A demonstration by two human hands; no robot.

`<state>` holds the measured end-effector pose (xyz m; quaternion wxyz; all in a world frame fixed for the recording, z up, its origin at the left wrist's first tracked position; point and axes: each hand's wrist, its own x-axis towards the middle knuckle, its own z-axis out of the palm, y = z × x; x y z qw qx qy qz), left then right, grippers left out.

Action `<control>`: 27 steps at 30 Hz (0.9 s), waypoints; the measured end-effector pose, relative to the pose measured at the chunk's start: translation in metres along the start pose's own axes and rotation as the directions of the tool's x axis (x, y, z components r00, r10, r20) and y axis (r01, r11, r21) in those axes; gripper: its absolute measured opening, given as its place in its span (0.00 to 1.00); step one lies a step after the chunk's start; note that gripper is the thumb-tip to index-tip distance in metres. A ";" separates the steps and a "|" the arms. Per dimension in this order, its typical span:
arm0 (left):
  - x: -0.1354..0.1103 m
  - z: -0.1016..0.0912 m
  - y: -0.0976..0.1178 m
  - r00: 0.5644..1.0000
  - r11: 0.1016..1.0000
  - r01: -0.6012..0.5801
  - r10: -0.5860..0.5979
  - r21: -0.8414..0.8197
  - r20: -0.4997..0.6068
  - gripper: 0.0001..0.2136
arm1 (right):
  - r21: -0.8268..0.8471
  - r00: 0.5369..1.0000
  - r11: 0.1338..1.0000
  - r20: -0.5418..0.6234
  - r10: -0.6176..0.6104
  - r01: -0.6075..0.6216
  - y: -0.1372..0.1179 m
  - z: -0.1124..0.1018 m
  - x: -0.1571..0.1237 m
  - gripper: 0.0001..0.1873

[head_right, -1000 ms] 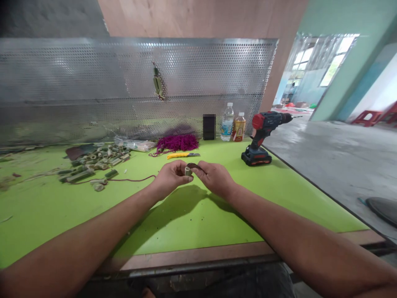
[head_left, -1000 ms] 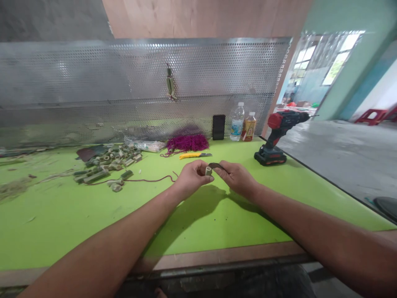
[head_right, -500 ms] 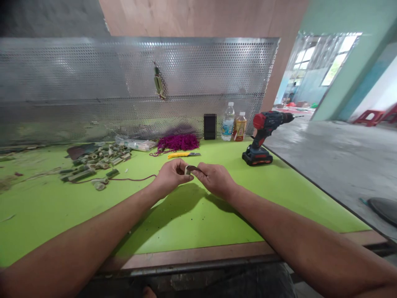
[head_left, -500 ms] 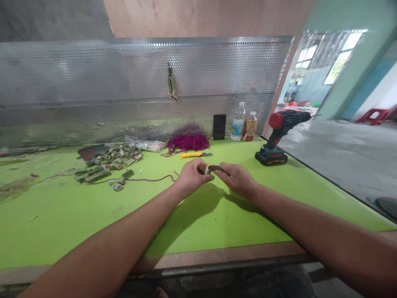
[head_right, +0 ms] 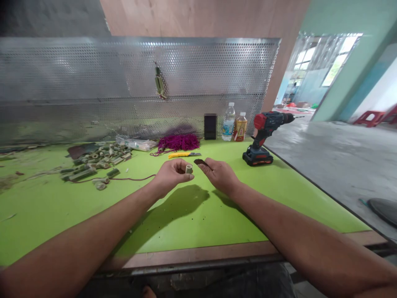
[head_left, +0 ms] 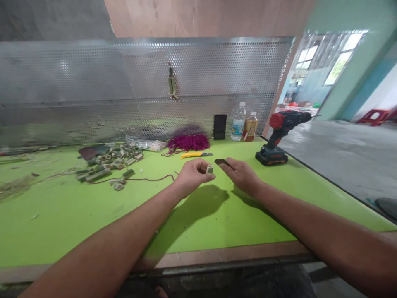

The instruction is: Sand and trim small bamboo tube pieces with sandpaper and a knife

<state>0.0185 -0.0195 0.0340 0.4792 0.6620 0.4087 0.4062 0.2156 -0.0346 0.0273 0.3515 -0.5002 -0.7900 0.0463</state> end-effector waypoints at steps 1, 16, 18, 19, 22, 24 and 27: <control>0.000 0.000 0.000 1.000 1.000 0.003 -0.003 0.016 -0.009 0.13 | 0.010 1.000 1.000 -0.009 -0.001 0.001 0.000 0.000 0.000 0.21; -0.005 0.005 0.005 0.995 0.980 0.052 -0.034 0.190 -0.096 0.13 | 0.001 0.999 0.999 0.040 -0.035 0.035 -0.005 0.006 -0.002 0.20; -0.003 0.004 0.003 0.996 0.982 0.022 -0.005 0.186 -0.087 0.13 | -0.035 0.995 0.998 0.087 -0.049 0.052 -0.007 0.006 -0.002 0.20; -0.002 0.004 0.001 0.997 0.987 0.007 0.006 0.163 -0.078 0.13 | -0.043 0.994 0.997 0.093 -0.052 0.056 -0.006 0.006 -0.002 0.20; 0.000 0.002 -0.001 0.999 1.000 0.006 -0.005 0.011 -0.054 0.14 | -0.044 0.995 0.998 0.087 -0.041 0.045 -0.001 0.003 0.001 0.20; 0.001 0.002 -0.001 0.999 0.996 0.009 -0.012 -0.092 -0.035 0.15 | -0.046 0.997 0.999 0.073 -0.006 0.009 0.003 0.001 0.002 0.20; 0.002 0.001 -0.002 1.000 0.989 -0.008 0.006 -0.148 -0.008 0.15 | -0.020 0.999 1.000 0.026 0.024 -0.023 0.003 0.000 0.001 0.21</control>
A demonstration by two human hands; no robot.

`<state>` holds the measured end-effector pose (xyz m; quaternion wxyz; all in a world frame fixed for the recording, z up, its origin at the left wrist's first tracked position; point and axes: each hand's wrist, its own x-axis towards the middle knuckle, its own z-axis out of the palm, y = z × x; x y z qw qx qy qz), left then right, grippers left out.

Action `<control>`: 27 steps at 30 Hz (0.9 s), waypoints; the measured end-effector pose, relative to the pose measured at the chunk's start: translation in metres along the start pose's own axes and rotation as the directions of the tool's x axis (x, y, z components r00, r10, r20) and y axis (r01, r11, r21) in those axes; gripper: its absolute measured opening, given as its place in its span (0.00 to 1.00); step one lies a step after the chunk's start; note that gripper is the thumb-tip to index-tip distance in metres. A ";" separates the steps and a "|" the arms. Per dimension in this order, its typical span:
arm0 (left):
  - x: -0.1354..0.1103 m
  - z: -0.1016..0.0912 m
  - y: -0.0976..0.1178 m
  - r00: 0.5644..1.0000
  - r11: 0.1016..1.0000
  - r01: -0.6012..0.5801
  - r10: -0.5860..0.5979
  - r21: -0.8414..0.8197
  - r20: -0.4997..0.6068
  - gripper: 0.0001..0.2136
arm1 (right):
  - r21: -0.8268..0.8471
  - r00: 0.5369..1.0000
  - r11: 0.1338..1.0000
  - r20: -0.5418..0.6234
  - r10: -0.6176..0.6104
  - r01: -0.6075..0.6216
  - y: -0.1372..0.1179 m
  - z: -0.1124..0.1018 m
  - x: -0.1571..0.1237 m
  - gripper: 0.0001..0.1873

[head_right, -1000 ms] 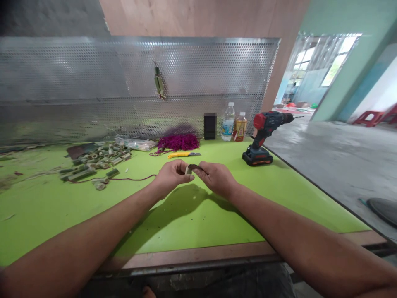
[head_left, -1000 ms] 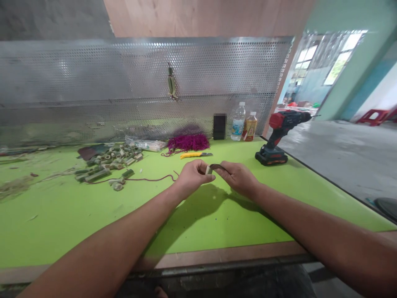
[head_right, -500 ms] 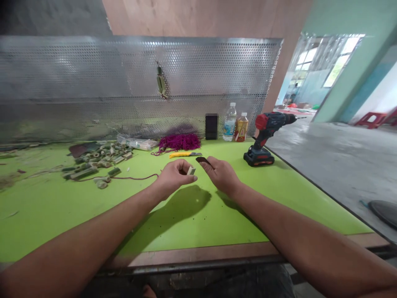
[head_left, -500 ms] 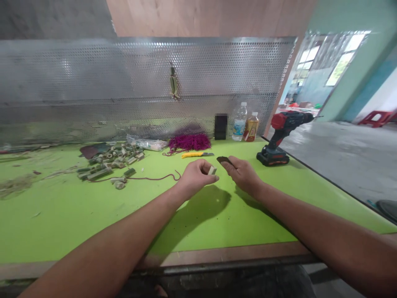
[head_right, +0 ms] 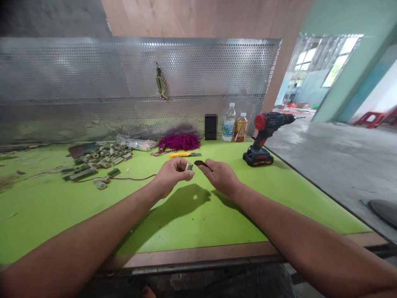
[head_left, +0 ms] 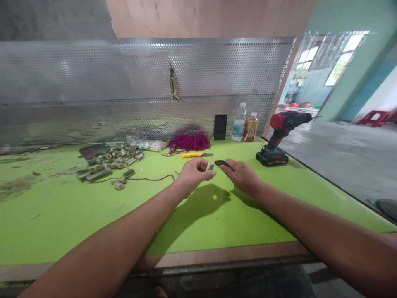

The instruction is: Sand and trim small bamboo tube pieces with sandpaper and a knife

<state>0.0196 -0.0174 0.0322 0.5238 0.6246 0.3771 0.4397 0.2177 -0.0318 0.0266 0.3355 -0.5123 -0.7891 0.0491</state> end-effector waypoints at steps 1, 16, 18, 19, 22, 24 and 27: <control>0.000 0.000 -0.001 1.000 1.000 -0.002 0.002 0.011 0.005 0.15 | 0.017 1.000 1.000 -0.006 -0.009 0.009 -0.001 0.001 -0.001 0.21; 0.005 -0.007 -0.006 0.982 0.986 -0.015 0.046 -0.169 0.183 0.20 | 0.036 0.999 0.998 -0.002 -0.047 0.047 0.001 -0.001 -0.002 0.21; 0.004 -0.008 -0.006 0.976 0.983 0.027 0.013 -0.179 0.219 0.22 | 0.058 0.999 0.998 -0.022 -0.033 0.035 -0.001 0.000 -0.003 0.20; 0.004 -0.007 -0.006 0.971 0.984 0.050 -0.008 -0.169 0.239 0.23 | 0.063 0.999 0.997 -0.018 -0.039 0.040 -0.003 0.000 -0.003 0.20; 0.002 -0.007 -0.005 0.952 0.992 0.055 -0.018 -0.114 0.304 0.23 | 0.049 0.997 0.996 0.029 -0.072 0.071 -0.006 0.001 -0.004 0.20; 0.002 -0.008 -0.004 0.946 0.996 0.028 0.000 -0.082 0.324 0.21 | 0.028 0.996 0.996 0.045 -0.084 0.082 -0.006 0.001 -0.003 0.20; 0.002 -0.010 -0.004 0.945 1.000 0.004 0.001 -0.015 0.327 0.19 | 0.042 1.000 0.999 -0.006 -0.029 0.029 -0.002 -0.001 0.000 0.20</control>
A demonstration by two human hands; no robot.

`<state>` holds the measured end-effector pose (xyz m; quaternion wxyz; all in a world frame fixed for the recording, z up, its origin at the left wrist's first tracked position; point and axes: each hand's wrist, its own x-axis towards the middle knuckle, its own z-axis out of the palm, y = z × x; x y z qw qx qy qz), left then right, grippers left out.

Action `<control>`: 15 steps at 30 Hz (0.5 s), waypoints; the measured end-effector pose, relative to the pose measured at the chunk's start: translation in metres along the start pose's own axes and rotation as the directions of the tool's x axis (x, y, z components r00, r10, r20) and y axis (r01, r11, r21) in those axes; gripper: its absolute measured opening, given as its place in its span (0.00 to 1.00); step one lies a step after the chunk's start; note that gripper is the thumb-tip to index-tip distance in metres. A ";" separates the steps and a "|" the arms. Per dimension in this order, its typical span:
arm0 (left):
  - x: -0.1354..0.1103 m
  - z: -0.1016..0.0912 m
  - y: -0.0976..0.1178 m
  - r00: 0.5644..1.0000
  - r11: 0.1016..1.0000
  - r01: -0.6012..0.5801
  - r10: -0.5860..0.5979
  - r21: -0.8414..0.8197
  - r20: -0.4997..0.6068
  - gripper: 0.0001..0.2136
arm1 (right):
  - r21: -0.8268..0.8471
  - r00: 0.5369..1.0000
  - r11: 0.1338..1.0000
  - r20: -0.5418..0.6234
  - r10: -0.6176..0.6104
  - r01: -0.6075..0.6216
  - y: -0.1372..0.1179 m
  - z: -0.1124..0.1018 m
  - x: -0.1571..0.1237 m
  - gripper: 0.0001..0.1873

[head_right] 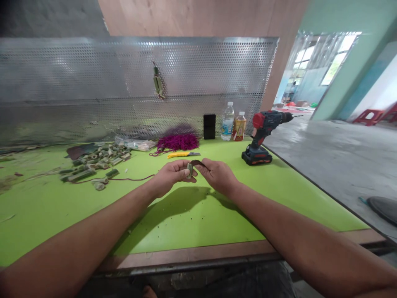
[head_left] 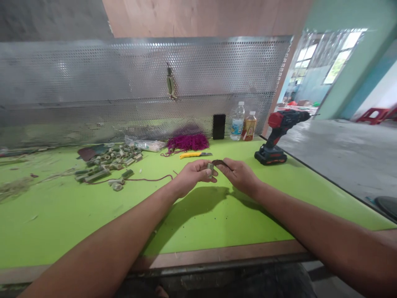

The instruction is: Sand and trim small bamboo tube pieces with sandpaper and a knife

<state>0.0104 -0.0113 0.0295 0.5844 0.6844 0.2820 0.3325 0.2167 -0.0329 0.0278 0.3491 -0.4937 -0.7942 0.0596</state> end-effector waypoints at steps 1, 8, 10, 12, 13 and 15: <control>0.000 -0.001 -0.001 1.000 0.998 0.009 -0.009 0.061 0.003 0.19 | 0.026 0.999 0.999 -0.028 0.034 -0.033 0.002 -0.001 0.001 0.20; 0.006 -0.012 -0.016 0.985 0.611 0.007 0.134 0.791 -0.113 0.06 | 0.151 0.987 0.982 -0.104 0.125 -0.109 0.008 -0.005 0.006 0.21; 0.010 -0.022 -0.019 0.977 0.521 0.065 0.141 0.851 -0.161 0.04 | 0.168 0.987 0.979 -0.091 0.131 -0.114 0.008 -0.005 0.006 0.21; 0.015 -0.033 -0.022 0.972 0.479 0.134 0.108 0.867 -0.210 0.05 | 0.186 0.987 0.974 -0.080 0.142 -0.125 0.009 -0.005 0.006 0.22; 0.016 -0.037 -0.023 0.970 0.470 0.158 0.091 0.868 -0.226 0.07 | 0.194 0.986 0.972 -0.078 0.148 -0.131 0.010 -0.005 0.007 0.22; 0.018 -0.042 -0.023 0.964 0.473 0.179 0.089 0.863 -0.249 0.11 | 0.206 0.984 0.969 -0.078 0.159 -0.140 0.012 -0.005 0.007 0.22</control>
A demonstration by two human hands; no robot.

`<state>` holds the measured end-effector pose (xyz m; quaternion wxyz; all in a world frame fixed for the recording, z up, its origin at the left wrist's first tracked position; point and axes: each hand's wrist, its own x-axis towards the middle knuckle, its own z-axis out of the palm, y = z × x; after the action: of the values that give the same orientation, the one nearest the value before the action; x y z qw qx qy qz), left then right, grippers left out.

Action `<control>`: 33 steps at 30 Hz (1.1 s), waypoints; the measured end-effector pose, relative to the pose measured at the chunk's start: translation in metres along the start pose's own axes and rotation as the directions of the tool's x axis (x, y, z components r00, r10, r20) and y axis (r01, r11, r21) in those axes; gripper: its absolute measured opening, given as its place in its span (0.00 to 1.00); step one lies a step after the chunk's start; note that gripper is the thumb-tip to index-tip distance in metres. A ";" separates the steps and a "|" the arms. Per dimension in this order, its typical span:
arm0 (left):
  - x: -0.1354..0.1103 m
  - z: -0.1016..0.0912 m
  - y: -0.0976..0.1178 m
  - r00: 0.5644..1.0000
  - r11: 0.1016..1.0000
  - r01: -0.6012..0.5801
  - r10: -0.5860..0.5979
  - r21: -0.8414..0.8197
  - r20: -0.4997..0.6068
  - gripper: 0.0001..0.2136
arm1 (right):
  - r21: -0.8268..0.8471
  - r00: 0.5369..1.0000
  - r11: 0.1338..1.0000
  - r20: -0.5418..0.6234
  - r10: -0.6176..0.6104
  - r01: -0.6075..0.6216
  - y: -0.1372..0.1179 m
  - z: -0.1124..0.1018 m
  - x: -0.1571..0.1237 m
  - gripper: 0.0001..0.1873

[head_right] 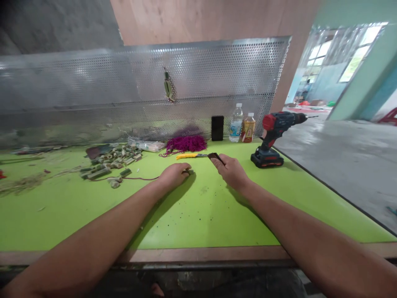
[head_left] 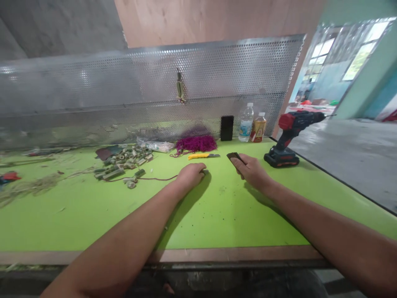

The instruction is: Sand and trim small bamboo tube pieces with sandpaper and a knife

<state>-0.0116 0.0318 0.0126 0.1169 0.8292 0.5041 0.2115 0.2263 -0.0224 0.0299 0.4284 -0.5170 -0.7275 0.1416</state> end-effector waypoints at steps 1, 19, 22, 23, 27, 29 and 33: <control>0.000 -0.001 0.000 1.000 1.000 -0.001 0.000 -0.010 -0.019 0.13 | 0.006 1.000 1.000 -0.001 0.004 -0.004 0.001 0.000 0.000 0.22; -0.051 -0.147 -0.132 0.856 0.827 0.509 -0.514 0.239 -0.046 0.11 | 0.035 0.997 0.999 0.072 -0.029 0.027 0.007 -0.006 0.003 0.21; -0.059 -0.144 -0.146 0.845 0.821 0.528 -0.534 0.217 -0.031 0.06 | 0.020 0.995 0.999 0.090 -0.041 0.040 0.006 -0.006 0.003 0.21; -0.060 -0.142 -0.148 0.843 0.823 0.531 -0.538 0.203 -0.022 0.05 | 0.019 0.995 0.999 0.095 -0.043 0.042 0.006 -0.006 0.003 0.21; -0.063 -0.131 -0.148 0.834 0.828 0.546 -0.551 0.125 0.006 0.06 | 0.029 0.995 0.998 0.092 -0.050 0.047 0.007 -0.005 0.003 0.22; -0.062 -0.129 -0.143 0.836 0.833 0.546 -0.548 0.086 -0.005 0.06 | 0.034 0.995 0.998 0.089 -0.051 0.049 0.008 -0.005 0.003 0.22; -0.052 -0.126 -0.120 0.871 0.871 0.491 -0.490 0.019 -0.031 0.15 | 0.046 0.994 0.997 0.096 -0.060 0.056 0.008 -0.003 0.003 0.21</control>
<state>-0.1860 0.0386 0.0633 0.1493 0.6729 0.7021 0.1788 0.2332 -0.0168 0.0282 0.4076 -0.4787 -0.7588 0.1700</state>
